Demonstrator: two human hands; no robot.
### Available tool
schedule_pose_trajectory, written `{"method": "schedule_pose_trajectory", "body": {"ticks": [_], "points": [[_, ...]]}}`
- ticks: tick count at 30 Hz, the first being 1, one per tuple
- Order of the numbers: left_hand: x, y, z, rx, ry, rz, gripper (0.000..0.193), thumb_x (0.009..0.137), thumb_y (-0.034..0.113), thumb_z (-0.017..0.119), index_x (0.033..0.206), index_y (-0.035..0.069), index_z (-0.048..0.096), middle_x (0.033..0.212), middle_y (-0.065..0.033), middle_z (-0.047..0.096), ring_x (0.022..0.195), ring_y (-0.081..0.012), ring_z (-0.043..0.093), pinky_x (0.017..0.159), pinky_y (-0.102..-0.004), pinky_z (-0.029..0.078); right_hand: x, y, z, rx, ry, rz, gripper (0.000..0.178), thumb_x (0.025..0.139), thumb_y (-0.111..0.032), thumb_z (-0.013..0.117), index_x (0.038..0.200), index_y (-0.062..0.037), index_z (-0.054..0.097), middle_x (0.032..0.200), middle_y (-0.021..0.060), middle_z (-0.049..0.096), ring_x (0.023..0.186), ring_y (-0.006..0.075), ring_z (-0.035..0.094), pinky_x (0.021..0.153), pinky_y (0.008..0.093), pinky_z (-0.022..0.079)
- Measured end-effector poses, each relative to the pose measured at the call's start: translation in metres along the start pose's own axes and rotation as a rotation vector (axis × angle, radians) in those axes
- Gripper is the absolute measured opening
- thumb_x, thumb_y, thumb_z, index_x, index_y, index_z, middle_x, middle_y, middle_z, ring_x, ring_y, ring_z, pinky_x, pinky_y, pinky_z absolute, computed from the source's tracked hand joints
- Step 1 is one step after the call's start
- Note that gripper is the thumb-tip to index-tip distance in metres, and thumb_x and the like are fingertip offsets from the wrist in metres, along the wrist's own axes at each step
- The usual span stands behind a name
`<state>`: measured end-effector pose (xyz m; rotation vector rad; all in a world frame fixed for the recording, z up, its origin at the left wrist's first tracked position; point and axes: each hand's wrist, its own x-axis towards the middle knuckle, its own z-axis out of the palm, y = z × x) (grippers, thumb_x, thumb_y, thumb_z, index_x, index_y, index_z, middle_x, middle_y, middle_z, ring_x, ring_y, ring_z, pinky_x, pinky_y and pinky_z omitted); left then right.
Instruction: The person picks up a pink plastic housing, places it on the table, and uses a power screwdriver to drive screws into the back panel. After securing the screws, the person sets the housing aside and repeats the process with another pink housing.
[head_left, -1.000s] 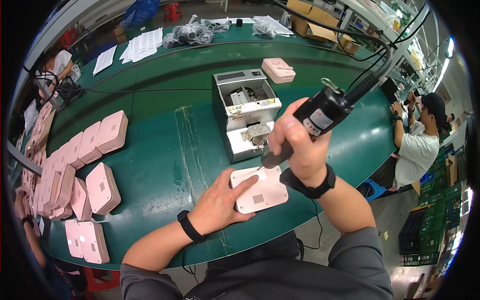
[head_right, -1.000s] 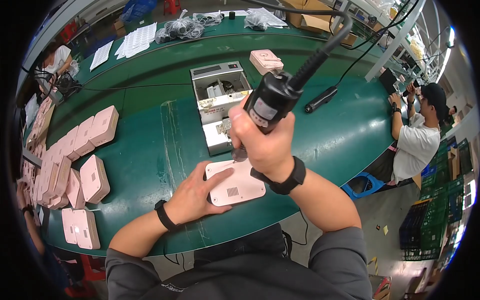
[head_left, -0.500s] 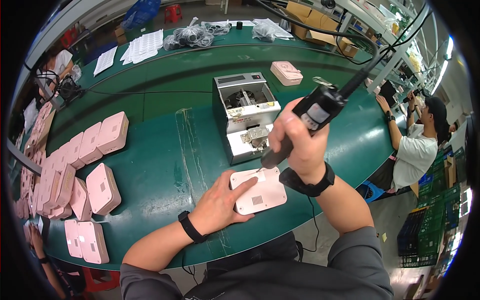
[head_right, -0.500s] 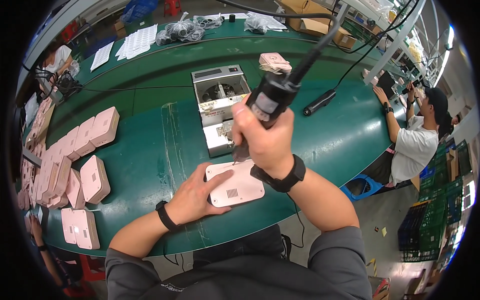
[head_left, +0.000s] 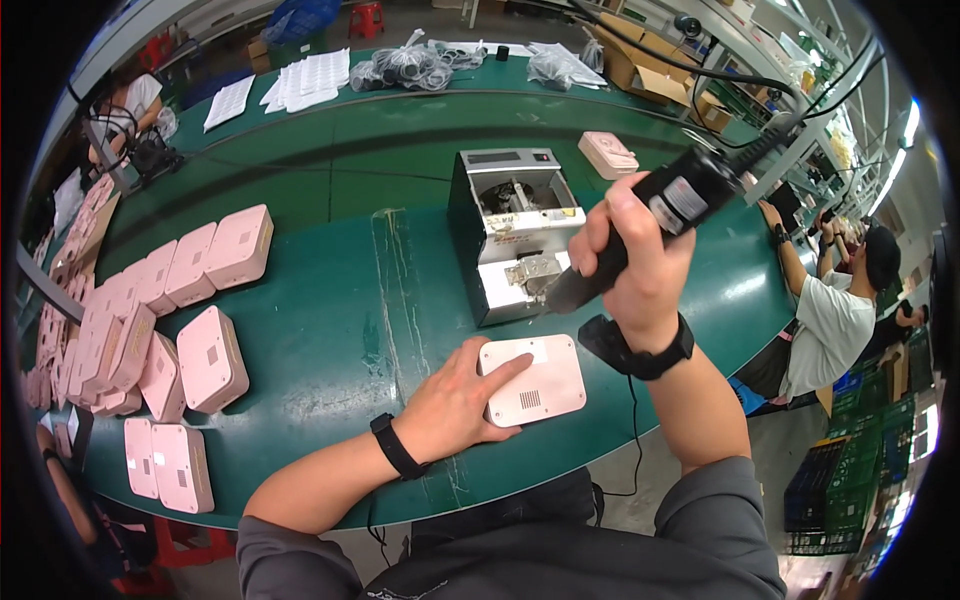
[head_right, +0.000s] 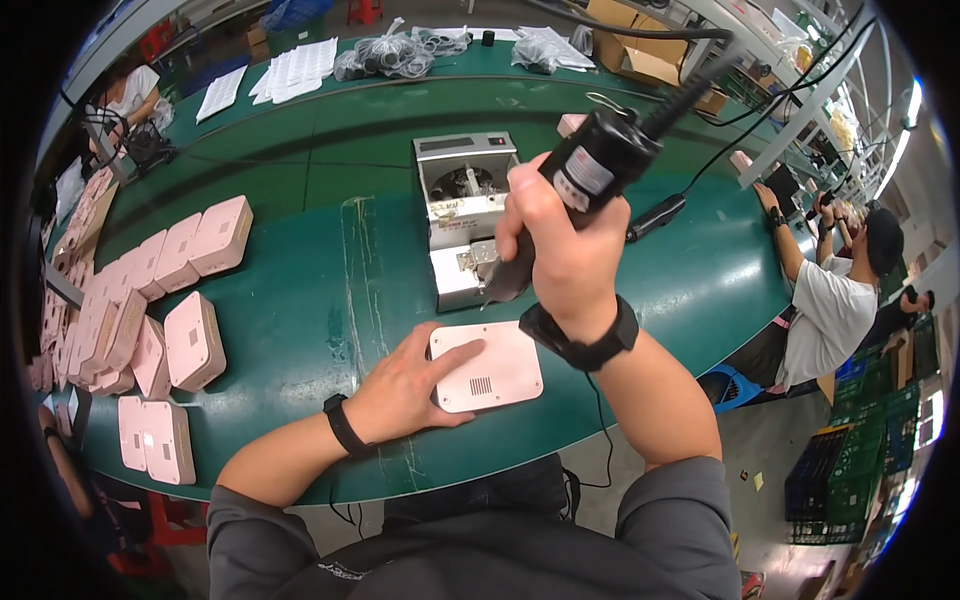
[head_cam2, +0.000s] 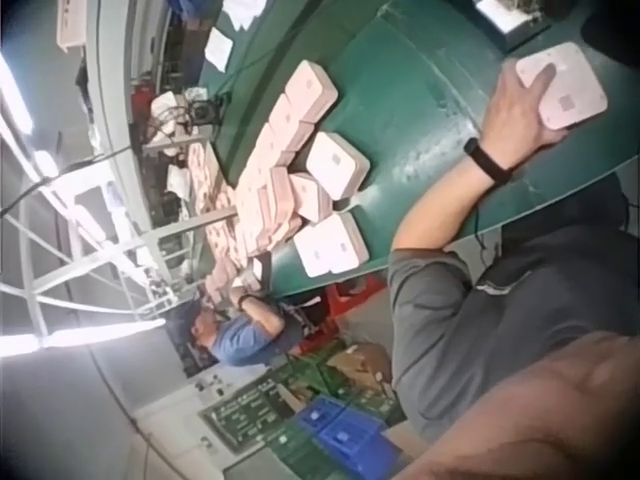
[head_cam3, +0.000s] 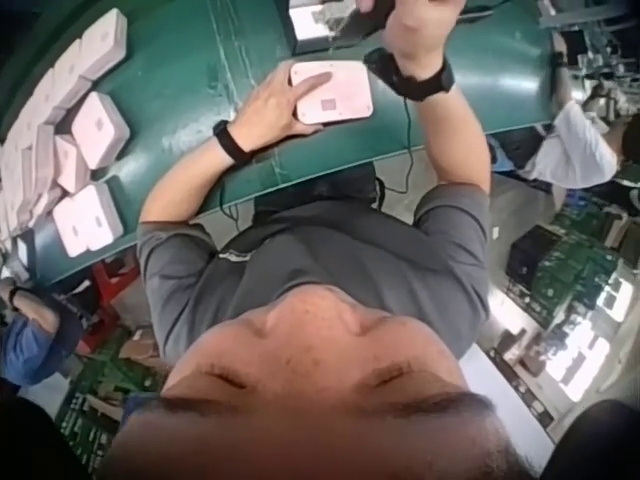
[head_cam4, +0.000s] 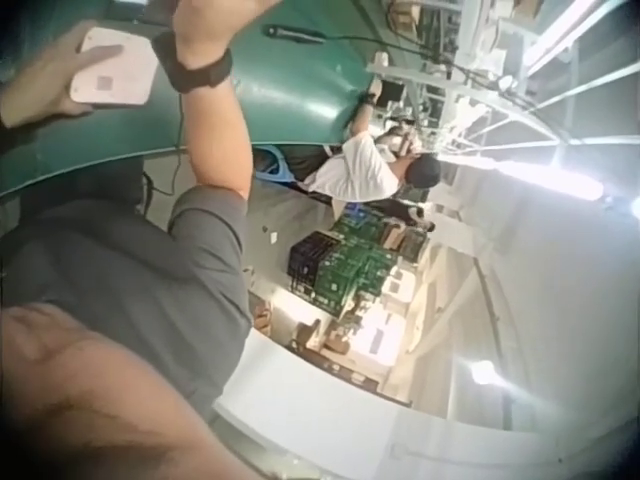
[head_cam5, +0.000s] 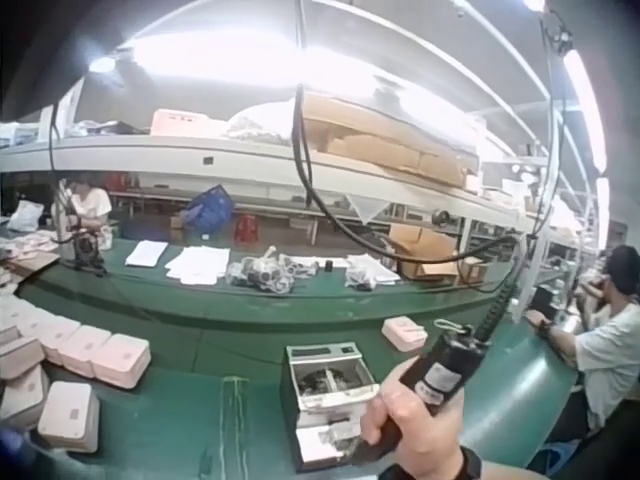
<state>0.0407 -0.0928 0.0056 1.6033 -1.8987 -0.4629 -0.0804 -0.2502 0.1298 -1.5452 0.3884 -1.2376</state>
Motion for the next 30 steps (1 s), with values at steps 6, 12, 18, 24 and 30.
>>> {"method": "schedule_pose_trajectory", "body": {"ticks": [6, 12, 18, 24, 30], "points": [[0.000, 0.000, 0.000, -0.001, 0.013, 0.017, 0.082, 0.067, 0.033, 0.086, 0.140, 0.020, 0.051, 0.128, -0.0192, 0.042, 0.113, -0.0390, 0.055, 0.093, -0.0443, 0.053, -0.031, -0.020, 0.024, 0.149, -0.151, 0.053, 0.013, 0.091, -0.011, 0.054, 0.098, -0.0029, 0.046, 0.065, 0.0082, 0.052, 0.049, 0.0175, 0.050, 0.051, 0.0355, 0.046], [-0.001, 0.000, 0.000, 0.011, -0.024, -0.027, 0.082, 0.067, 0.033, 0.086, 0.139, 0.021, 0.051, 0.129, -0.0184, 0.042, 0.115, -0.0383, 0.054, 0.093, -0.0440, 0.053, -0.035, -0.009, 0.031, 0.119, -0.232, 0.095, 0.016, 0.090, -0.013, 0.055, 0.095, -0.0022, 0.045, 0.064, 0.0085, 0.051, 0.049, 0.0171, 0.050, 0.051, 0.0345, 0.047], [0.001, 0.002, 0.000, -0.001, -0.039, -0.037, 0.080, 0.066, 0.032, 0.086, 0.138, 0.021, 0.053, 0.129, -0.0185, 0.042, 0.116, -0.0389, 0.054, 0.093, -0.0442, 0.052, -0.036, -0.002, 0.034, 0.058, -0.265, 0.023, 0.019, 0.088, -0.013, 0.057, 0.093, -0.0004, 0.043, 0.062, 0.0076, 0.051, 0.050, 0.0141, 0.049, 0.051, 0.0314, 0.046], [0.002, -0.010, 0.011, -0.099, 0.027, 0.004, 0.079, 0.065, 0.030, 0.087, 0.136, 0.020, 0.055, 0.128, -0.0185, 0.042, 0.116, -0.0396, 0.053, 0.094, -0.0446, 0.052, -0.039, -0.006, 0.037, 0.048, -0.296, 0.003, 0.021, 0.088, -0.012, 0.058, 0.094, 0.0003, 0.042, 0.062, 0.0073, 0.051, 0.049, 0.0123, 0.049, 0.050, 0.0304, 0.046], [0.003, -0.008, 0.010, -0.109, 0.022, 0.016, 0.079, 0.064, 0.029, 0.088, 0.135, 0.020, 0.056, 0.128, -0.0187, 0.042, 0.116, -0.0397, 0.054, 0.094, -0.0445, 0.052, -0.038, -0.010, 0.036, 0.071, -0.267, -0.013, 0.022, 0.089, -0.012, 0.059, 0.095, -0.0001, 0.042, 0.061, 0.0074, 0.051, 0.049, 0.0125, 0.049, 0.050, 0.0305, 0.046]]}}
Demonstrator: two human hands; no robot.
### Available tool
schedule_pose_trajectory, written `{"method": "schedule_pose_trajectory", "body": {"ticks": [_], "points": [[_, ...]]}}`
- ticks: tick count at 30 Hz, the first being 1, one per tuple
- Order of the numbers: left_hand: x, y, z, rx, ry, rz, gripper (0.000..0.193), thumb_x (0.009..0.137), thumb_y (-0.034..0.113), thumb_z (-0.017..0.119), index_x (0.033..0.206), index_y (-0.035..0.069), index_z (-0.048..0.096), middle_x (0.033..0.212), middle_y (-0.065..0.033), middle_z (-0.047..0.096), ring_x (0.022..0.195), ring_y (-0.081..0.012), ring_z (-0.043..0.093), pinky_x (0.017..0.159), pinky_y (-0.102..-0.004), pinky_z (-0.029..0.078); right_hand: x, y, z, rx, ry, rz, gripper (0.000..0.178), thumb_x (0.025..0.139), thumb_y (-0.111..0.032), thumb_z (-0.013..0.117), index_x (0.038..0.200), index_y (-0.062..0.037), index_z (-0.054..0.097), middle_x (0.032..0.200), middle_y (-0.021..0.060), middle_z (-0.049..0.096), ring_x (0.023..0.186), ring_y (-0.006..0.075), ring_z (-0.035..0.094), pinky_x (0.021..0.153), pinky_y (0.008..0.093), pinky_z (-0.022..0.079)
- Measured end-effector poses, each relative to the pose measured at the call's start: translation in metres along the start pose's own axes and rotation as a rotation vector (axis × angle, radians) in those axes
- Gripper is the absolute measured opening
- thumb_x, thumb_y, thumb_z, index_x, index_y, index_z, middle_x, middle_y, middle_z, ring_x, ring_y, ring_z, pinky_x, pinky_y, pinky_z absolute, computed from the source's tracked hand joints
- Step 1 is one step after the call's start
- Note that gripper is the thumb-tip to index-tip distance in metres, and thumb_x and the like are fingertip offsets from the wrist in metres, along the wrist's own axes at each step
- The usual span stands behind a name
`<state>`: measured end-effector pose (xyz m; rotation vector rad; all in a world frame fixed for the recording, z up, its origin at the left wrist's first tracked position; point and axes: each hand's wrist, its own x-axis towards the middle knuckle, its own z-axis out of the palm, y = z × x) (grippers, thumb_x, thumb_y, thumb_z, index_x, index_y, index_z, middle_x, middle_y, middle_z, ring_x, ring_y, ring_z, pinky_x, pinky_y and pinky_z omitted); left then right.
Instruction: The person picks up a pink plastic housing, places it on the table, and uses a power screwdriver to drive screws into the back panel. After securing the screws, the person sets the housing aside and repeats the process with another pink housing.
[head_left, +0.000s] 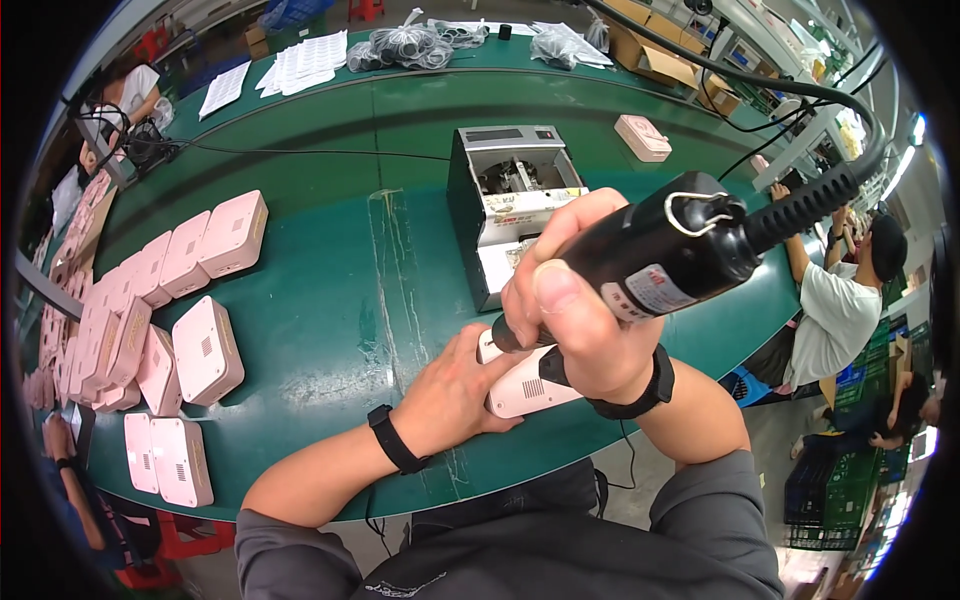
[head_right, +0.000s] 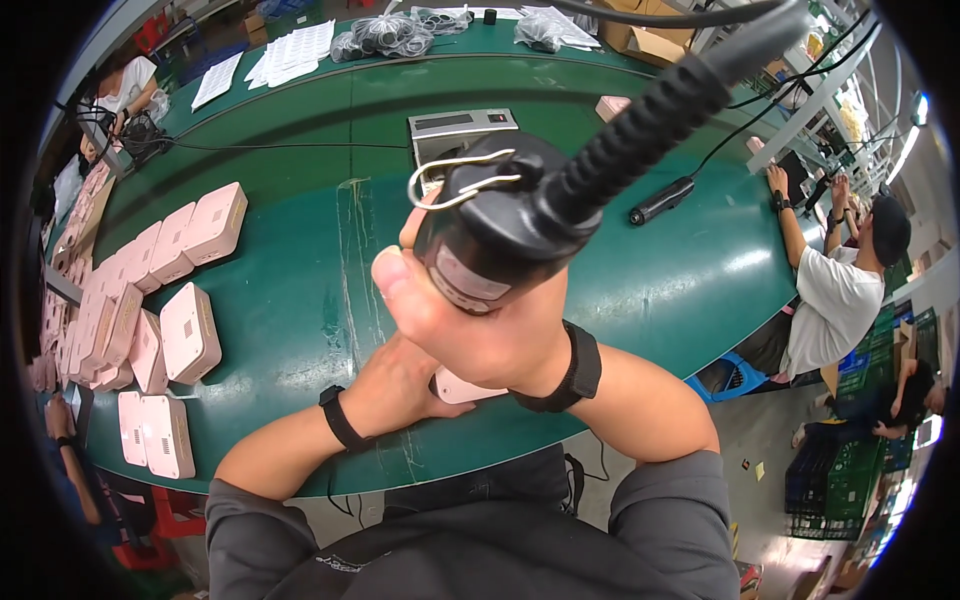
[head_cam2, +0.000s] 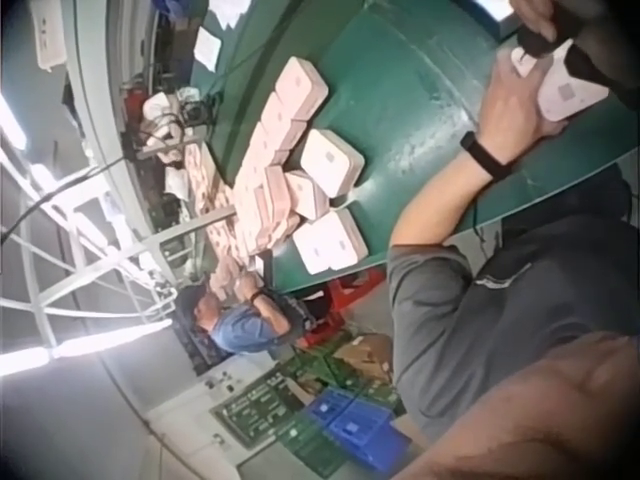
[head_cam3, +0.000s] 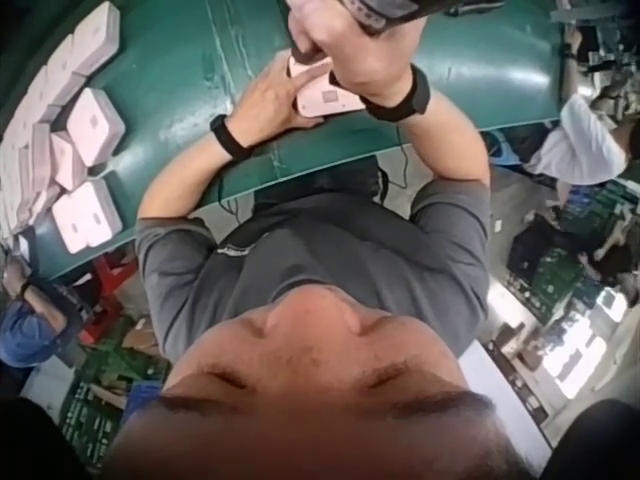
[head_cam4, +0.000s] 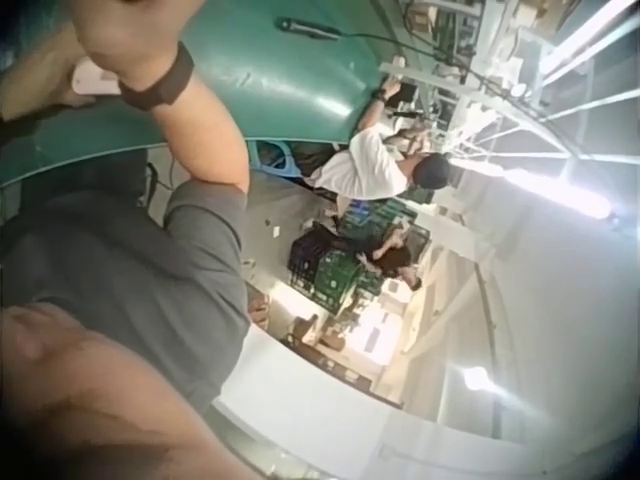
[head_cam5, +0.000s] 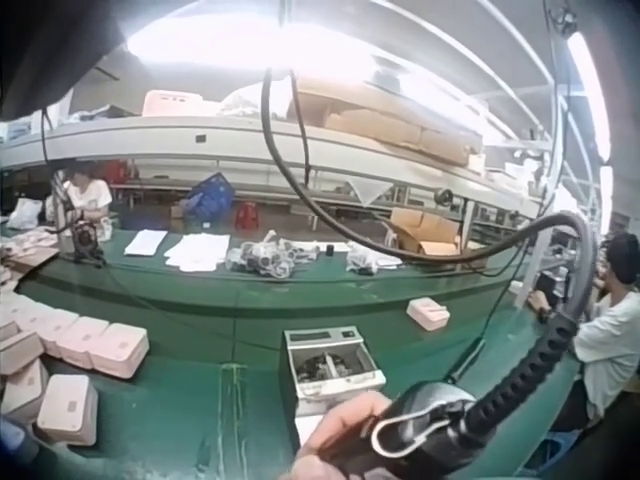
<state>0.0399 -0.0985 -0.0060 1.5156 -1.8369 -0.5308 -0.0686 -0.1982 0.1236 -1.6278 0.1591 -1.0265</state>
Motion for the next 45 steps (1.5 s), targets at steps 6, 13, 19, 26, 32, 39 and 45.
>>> {"method": "schedule_pose_trajectory", "body": {"ticks": [6, 13, 19, 26, 32, 39, 45], "points": [[-0.002, 0.003, -0.002, 0.047, 0.011, 0.004, 0.081, 0.064, 0.029, 0.087, 0.137, 0.022, 0.054, 0.129, -0.0190, 0.042, 0.116, -0.0398, 0.054, 0.093, -0.0448, 0.053, 0.000, 0.009, -0.001, 0.004, -0.035, 0.034, 0.022, 0.089, -0.012, 0.059, 0.095, -0.0007, 0.042, 0.062, 0.0072, 0.052, 0.049, 0.0124, 0.049, 0.049, 0.0302, 0.046], [-0.004, 0.000, -0.001, 0.053, 0.004, -0.004, 0.083, 0.064, 0.030, 0.087, 0.140, 0.023, 0.053, 0.129, -0.0199, 0.042, 0.116, -0.0399, 0.054, 0.093, -0.0450, 0.053, -0.004, 0.026, 0.002, -0.057, -0.049, -0.037, 0.019, 0.089, -0.008, 0.060, 0.094, -0.0014, 0.043, 0.062, 0.0072, 0.053, 0.049, 0.0122, 0.049, 0.048, 0.0291, 0.046], [-0.002, 0.006, -0.007, 0.119, 0.014, -0.006, 0.083, 0.064, 0.029, 0.087, 0.139, 0.022, 0.052, 0.127, -0.0201, 0.044, 0.114, -0.0398, 0.055, 0.093, -0.0449, 0.052, 0.002, 0.017, 0.005, -0.005, 0.047, 0.020, 0.013, 0.090, -0.007, 0.058, 0.093, -0.0010, 0.047, 0.063, 0.0067, 0.053, 0.048, 0.0132, 0.050, 0.047, 0.0295, 0.046], [0.001, -0.004, -0.038, 0.135, -0.047, -0.080, 0.083, 0.063, 0.028, 0.088, 0.138, 0.020, 0.053, 0.120, -0.0203, 0.046, 0.108, -0.0399, 0.057, 0.093, -0.0451, 0.052, 0.031, 0.003, -0.035, -0.036, 0.246, -0.084, 0.012, 0.091, -0.011, 0.058, 0.090, -0.0007, 0.052, 0.062, 0.0066, 0.054, 0.047, 0.0156, 0.052, 0.047, 0.0303, 0.046], [0.001, 0.001, -0.037, 0.189, -0.028, -0.093, 0.083, 0.062, 0.027, 0.088, 0.137, 0.020, 0.053, 0.118, -0.0204, 0.047, 0.107, -0.0400, 0.058, 0.091, -0.0451, 0.053, 0.045, 0.013, -0.044, -0.186, 0.282, -0.057, 0.013, 0.092, -0.013, 0.058, 0.089, -0.0015, 0.053, 0.062, 0.0073, 0.054, 0.047, 0.0168, 0.053, 0.048, 0.0311, 0.046], [0.002, -0.002, -0.036, 0.185, -0.032, -0.103, 0.084, 0.062, 0.027, 0.089, 0.137, 0.020, 0.053, 0.116, -0.0198, 0.047, 0.106, -0.0396, 0.058, 0.090, -0.0454, 0.054, 0.016, -0.001, -0.048, -0.157, 0.245, 0.071, 0.014, 0.092, -0.015, 0.058, 0.091, -0.0023, 0.051, 0.063, 0.0077, 0.053, 0.046, 0.0175, 0.051, 0.048, 0.0312, 0.045], [0.004, -0.004, -0.036, 0.197, -0.017, -0.091, 0.084, 0.061, 0.027, 0.090, 0.136, 0.020, 0.053, 0.117, -0.0193, 0.047, 0.104, -0.0395, 0.060, 0.089, -0.0450, 0.054, -0.023, -0.017, -0.062, -0.092, 0.197, 0.073, 0.014, 0.092, -0.014, 0.054, 0.095, -0.0025, 0.049, 0.063, 0.0080, 0.052, 0.046, 0.0174, 0.050, 0.049, 0.0331, 0.045]]}}
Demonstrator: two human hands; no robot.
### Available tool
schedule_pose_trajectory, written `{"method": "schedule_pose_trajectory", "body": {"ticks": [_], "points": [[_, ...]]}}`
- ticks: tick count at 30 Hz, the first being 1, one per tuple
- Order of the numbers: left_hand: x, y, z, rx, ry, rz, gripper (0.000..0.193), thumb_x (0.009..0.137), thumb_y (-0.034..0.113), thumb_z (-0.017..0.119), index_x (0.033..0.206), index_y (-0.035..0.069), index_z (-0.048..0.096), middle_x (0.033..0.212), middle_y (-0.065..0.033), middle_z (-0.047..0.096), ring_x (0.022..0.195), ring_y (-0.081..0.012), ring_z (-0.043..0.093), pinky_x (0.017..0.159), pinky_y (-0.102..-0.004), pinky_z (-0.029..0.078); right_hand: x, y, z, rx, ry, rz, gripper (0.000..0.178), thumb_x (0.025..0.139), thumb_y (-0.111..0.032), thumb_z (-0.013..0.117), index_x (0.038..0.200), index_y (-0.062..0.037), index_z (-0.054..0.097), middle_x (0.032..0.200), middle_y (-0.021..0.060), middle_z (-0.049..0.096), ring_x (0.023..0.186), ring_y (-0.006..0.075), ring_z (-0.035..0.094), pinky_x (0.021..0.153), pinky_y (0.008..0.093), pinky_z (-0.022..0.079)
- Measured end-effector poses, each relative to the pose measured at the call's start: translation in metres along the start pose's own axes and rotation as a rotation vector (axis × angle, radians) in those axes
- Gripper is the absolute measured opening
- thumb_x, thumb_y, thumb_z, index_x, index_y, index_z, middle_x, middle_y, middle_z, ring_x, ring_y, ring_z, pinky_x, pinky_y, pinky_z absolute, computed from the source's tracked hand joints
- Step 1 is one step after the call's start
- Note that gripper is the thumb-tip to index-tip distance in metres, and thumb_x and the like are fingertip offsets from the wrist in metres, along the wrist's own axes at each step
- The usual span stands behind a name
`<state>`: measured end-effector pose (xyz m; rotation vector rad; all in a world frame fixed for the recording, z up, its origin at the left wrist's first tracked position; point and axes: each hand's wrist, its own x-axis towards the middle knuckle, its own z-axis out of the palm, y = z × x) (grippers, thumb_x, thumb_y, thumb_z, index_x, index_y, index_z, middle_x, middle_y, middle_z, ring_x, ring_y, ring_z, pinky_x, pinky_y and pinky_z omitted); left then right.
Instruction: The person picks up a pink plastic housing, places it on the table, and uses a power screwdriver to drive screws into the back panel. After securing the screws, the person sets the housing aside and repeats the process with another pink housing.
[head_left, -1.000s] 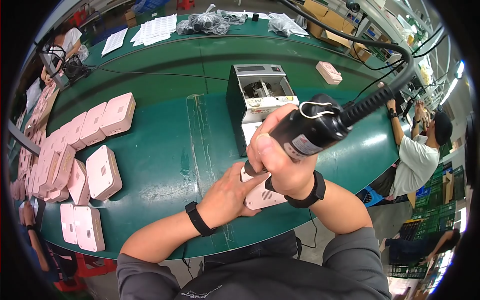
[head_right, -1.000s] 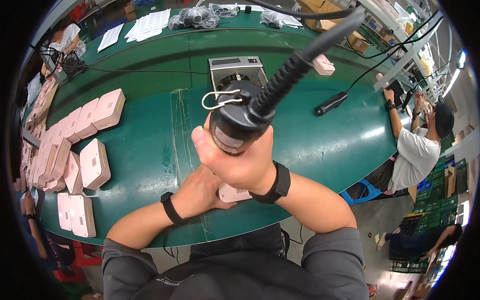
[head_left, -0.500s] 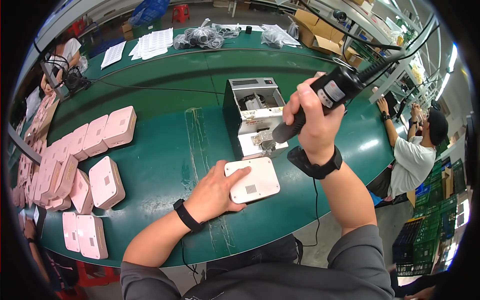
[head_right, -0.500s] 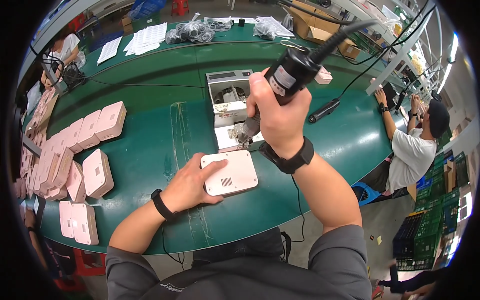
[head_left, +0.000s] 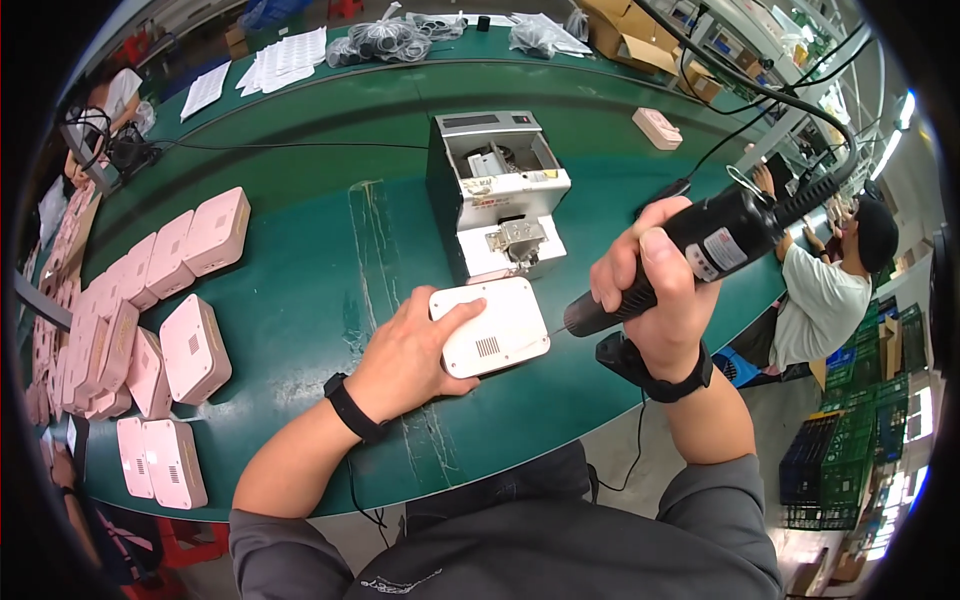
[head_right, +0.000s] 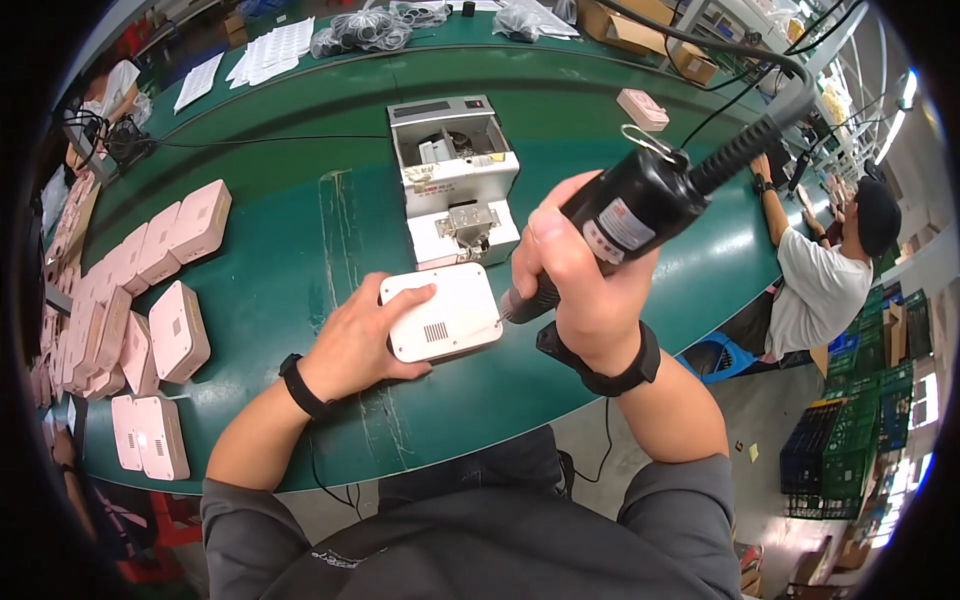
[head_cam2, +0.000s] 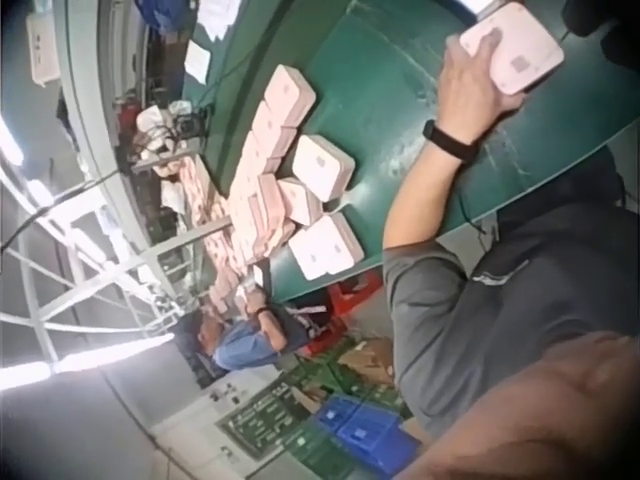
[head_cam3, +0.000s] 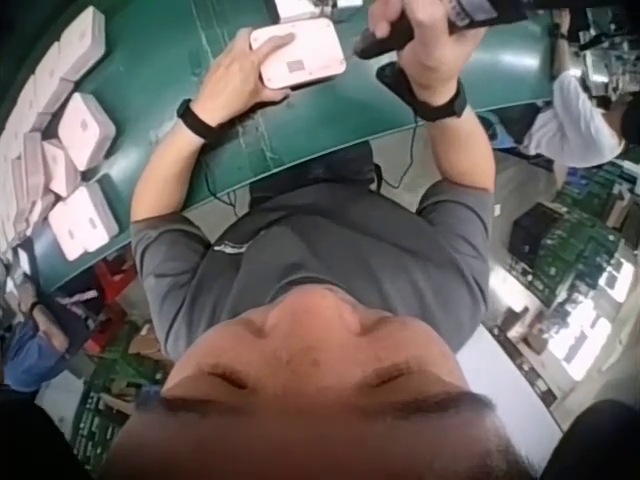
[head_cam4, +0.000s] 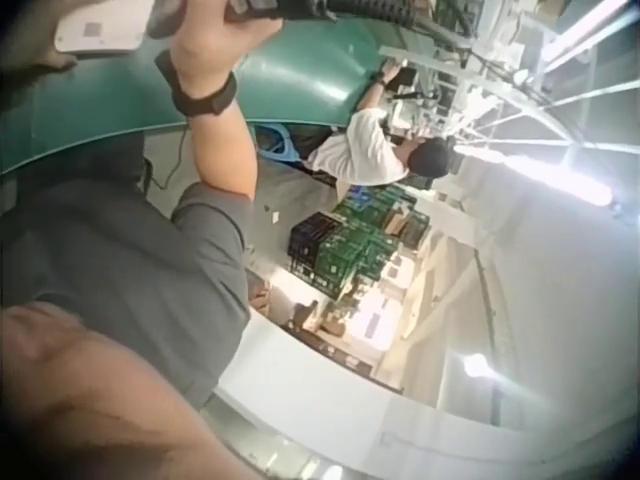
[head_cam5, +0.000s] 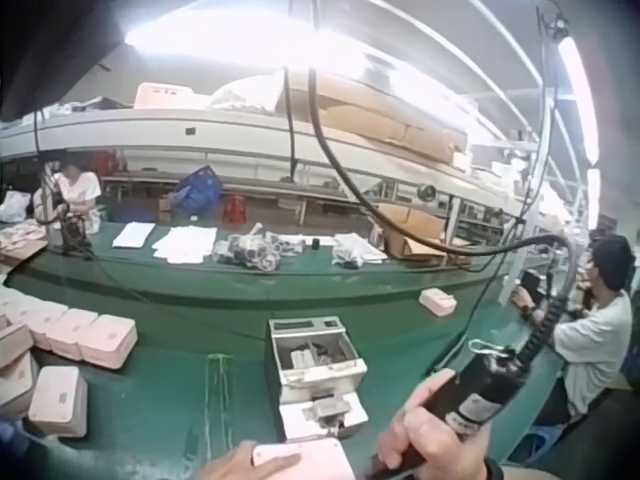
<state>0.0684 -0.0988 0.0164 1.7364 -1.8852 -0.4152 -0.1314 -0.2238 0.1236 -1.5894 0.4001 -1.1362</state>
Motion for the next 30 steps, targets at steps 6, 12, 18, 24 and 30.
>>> {"method": "schedule_pose_trajectory", "body": {"ticks": [6, 12, 18, 24, 30], "points": [[0.000, 0.002, 0.002, 0.035, 0.014, 0.003, 0.084, 0.060, 0.027, 0.090, 0.135, 0.021, 0.054, 0.119, -0.0189, 0.048, 0.102, -0.0399, 0.061, 0.087, -0.0446, 0.054, -0.014, 0.005, -0.005, 0.048, 0.065, 0.000, 0.012, 0.091, -0.013, 0.053, 0.096, -0.0035, 0.047, 0.064, 0.0082, 0.051, 0.046, 0.0168, 0.049, 0.049, 0.0349, 0.045], [0.000, 0.003, 0.003, 0.039, 0.017, 0.006, 0.085, 0.059, 0.026, 0.090, 0.136, 0.020, 0.054, 0.116, -0.0186, 0.047, 0.102, -0.0386, 0.060, 0.086, -0.0448, 0.055, -0.019, 0.022, -0.004, 0.063, 0.040, 0.025, 0.013, 0.090, -0.013, 0.055, 0.095, -0.0037, 0.047, 0.064, 0.0084, 0.051, 0.047, 0.0165, 0.048, 0.049, 0.0346, 0.045], [0.001, 0.003, 0.002, 0.042, 0.017, 0.012, 0.085, 0.059, 0.026, 0.090, 0.136, 0.020, 0.054, 0.116, -0.0184, 0.047, 0.101, -0.0380, 0.060, 0.086, -0.0443, 0.056, -0.019, 0.029, -0.005, 0.097, 0.035, 0.013, 0.016, 0.090, -0.015, 0.058, 0.096, -0.0035, 0.047, 0.064, 0.0087, 0.051, 0.047, 0.0164, 0.048, 0.048, 0.0344, 0.044], [-0.001, 0.002, 0.001, 0.041, 0.005, -0.017, 0.085, 0.060, 0.027, 0.090, 0.136, 0.020, 0.054, 0.118, -0.0186, 0.047, 0.102, -0.0385, 0.060, 0.087, -0.0441, 0.055, 0.004, 0.018, 0.003, 0.027, -0.015, 0.075, 0.015, 0.091, -0.014, 0.058, 0.097, -0.0037, 0.049, 0.063, 0.0087, 0.052, 0.047, 0.0170, 0.049, 0.048, 0.0337, 0.045], [0.000, 0.005, 0.000, 0.025, 0.000, -0.013, 0.084, 0.062, 0.029, 0.089, 0.137, 0.021, 0.053, 0.120, -0.0192, 0.047, 0.103, -0.0397, 0.060, 0.089, -0.0443, 0.053, 0.057, 0.020, 0.017, 0.046, 0.082, -0.184, 0.015, 0.092, -0.014, 0.058, 0.098, -0.0030, 0.050, 0.063, 0.0080, 0.052, 0.047, 0.0176, 0.050, 0.048, 0.0333, 0.045]]}}
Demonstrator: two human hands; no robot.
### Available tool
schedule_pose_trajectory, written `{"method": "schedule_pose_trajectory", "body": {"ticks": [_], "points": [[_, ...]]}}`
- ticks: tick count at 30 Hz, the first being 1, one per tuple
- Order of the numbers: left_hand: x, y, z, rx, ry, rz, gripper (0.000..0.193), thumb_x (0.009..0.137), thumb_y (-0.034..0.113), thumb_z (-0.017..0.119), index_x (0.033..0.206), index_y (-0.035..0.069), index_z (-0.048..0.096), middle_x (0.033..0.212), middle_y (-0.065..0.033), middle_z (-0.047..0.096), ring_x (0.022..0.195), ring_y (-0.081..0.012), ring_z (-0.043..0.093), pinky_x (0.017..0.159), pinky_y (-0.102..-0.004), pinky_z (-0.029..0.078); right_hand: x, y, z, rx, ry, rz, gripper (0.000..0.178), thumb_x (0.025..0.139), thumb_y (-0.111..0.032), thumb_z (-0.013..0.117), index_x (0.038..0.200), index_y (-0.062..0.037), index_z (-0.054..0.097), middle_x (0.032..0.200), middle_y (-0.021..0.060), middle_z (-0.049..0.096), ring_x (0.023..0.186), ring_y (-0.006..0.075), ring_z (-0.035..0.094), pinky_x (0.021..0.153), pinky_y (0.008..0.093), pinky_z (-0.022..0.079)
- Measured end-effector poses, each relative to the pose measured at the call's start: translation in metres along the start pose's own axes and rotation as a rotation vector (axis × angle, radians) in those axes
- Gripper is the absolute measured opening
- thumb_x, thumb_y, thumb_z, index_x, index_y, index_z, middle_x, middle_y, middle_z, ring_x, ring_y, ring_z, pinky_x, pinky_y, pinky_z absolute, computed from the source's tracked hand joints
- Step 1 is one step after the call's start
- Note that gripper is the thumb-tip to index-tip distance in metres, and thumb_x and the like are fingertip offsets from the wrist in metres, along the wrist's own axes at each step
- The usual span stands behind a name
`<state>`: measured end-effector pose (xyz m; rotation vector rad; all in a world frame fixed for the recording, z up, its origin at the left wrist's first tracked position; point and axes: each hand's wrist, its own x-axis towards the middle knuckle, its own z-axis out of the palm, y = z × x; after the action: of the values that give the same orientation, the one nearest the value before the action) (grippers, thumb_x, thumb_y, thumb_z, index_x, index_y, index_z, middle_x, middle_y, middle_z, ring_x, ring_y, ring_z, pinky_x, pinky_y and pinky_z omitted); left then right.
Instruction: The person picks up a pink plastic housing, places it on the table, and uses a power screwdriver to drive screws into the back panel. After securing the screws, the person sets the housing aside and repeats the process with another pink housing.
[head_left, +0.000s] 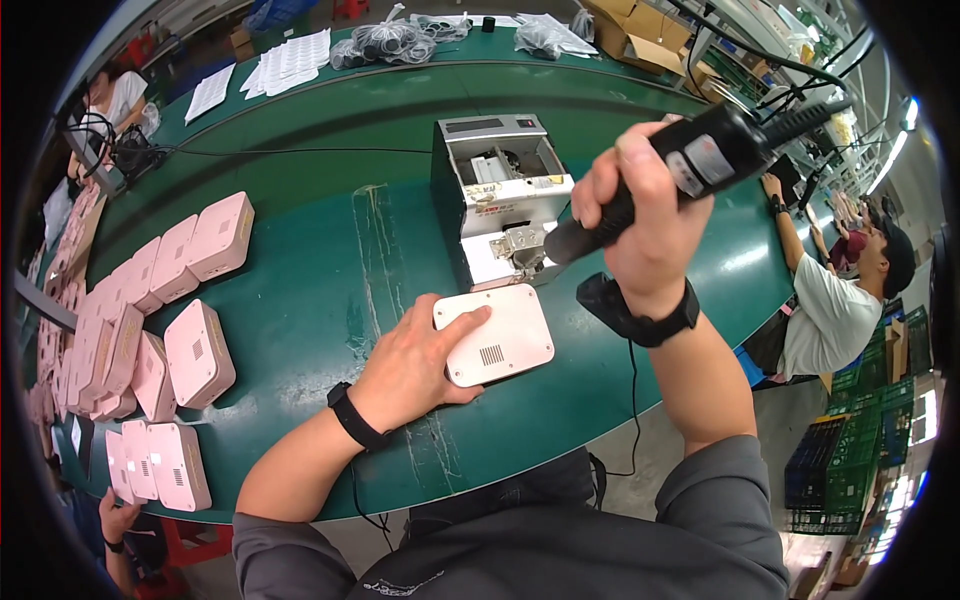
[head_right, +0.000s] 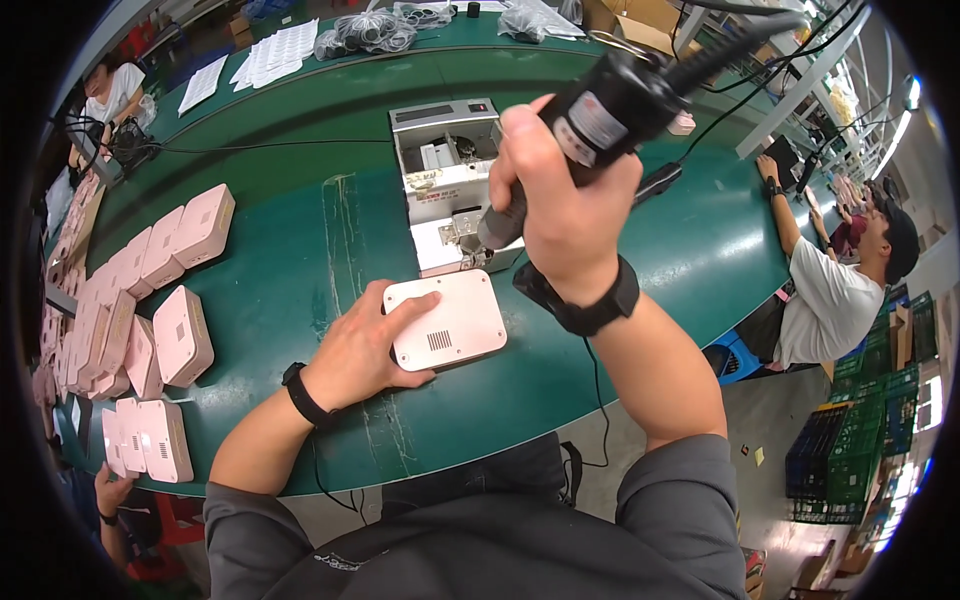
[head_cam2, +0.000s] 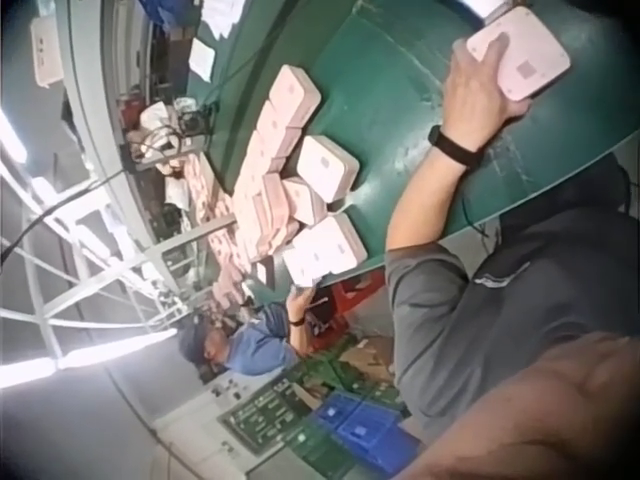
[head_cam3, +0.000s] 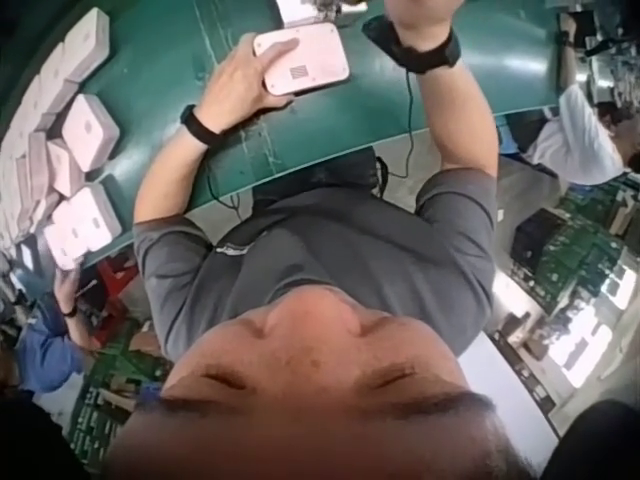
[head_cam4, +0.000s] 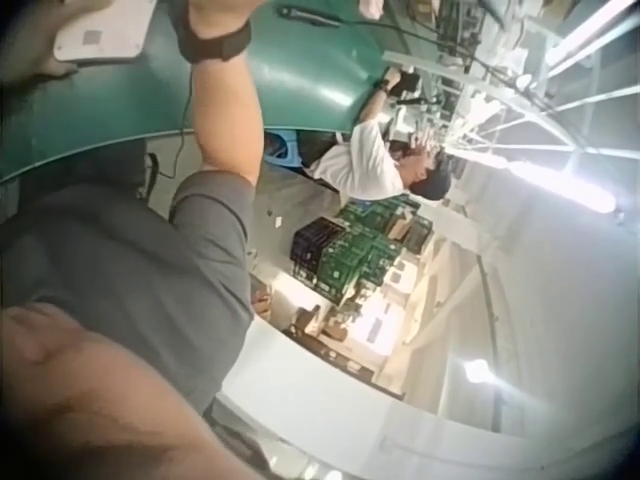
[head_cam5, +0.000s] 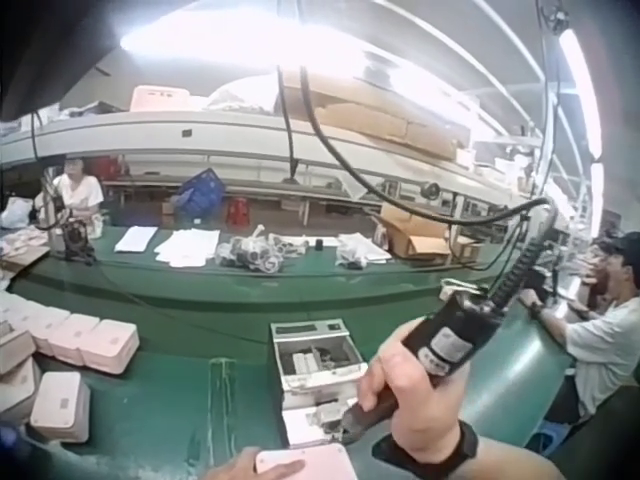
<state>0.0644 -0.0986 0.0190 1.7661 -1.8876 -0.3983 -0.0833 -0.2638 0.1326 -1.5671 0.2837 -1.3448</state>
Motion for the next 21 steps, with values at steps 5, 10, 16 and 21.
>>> {"method": "schedule_pose_trajectory", "body": {"ticks": [5, 10, 16, 21], "points": [[-0.001, -0.001, -0.001, 0.008, 0.008, 0.003, 0.085, 0.060, 0.028, 0.089, 0.137, 0.021, 0.053, 0.115, -0.0180, 0.047, 0.102, -0.0383, 0.060, 0.087, -0.0442, 0.055, 0.008, 0.011, 0.005, -0.061, 0.007, 0.095, 0.016, 0.093, -0.015, 0.058, 0.098, -0.0021, 0.051, 0.063, 0.0077, 0.052, 0.048, 0.0181, 0.051, 0.047, 0.0337, 0.045], [-0.002, -0.003, 0.000, -0.007, -0.007, -0.004, 0.084, 0.061, 0.028, 0.089, 0.136, 0.021, 0.053, 0.112, -0.0175, 0.047, 0.101, -0.0378, 0.060, 0.086, -0.0442, 0.055, -0.031, -0.014, 0.004, -0.008, -0.056, 0.173, 0.017, 0.094, -0.017, 0.057, 0.100, -0.0032, 0.050, 0.063, 0.0074, 0.051, 0.047, 0.0179, 0.050, 0.048, 0.0342, 0.045], [-0.003, -0.004, 0.001, 0.006, 0.025, 0.025, 0.084, 0.061, 0.028, 0.089, 0.136, 0.021, 0.053, 0.111, -0.0173, 0.047, 0.100, -0.0373, 0.060, 0.085, -0.0442, 0.055, -0.066, -0.032, 0.001, 0.124, -0.197, 0.203, 0.023, 0.094, -0.022, 0.055, 0.105, -0.0059, 0.044, 0.065, 0.0074, 0.051, 0.049, 0.0161, 0.050, 0.053, 0.0339, 0.046], [-0.002, -0.003, 0.002, 0.007, 0.020, 0.017, 0.084, 0.061, 0.027, 0.089, 0.136, 0.021, 0.053, 0.110, -0.0174, 0.047, 0.100, -0.0375, 0.060, 0.085, -0.0442, 0.055, -0.075, -0.030, -0.002, 0.136, -0.249, 0.229, 0.024, 0.094, -0.023, 0.056, 0.104, -0.0061, 0.042, 0.067, 0.0083, 0.052, 0.051, 0.0156, 0.050, 0.055, 0.0340, 0.046]]}}
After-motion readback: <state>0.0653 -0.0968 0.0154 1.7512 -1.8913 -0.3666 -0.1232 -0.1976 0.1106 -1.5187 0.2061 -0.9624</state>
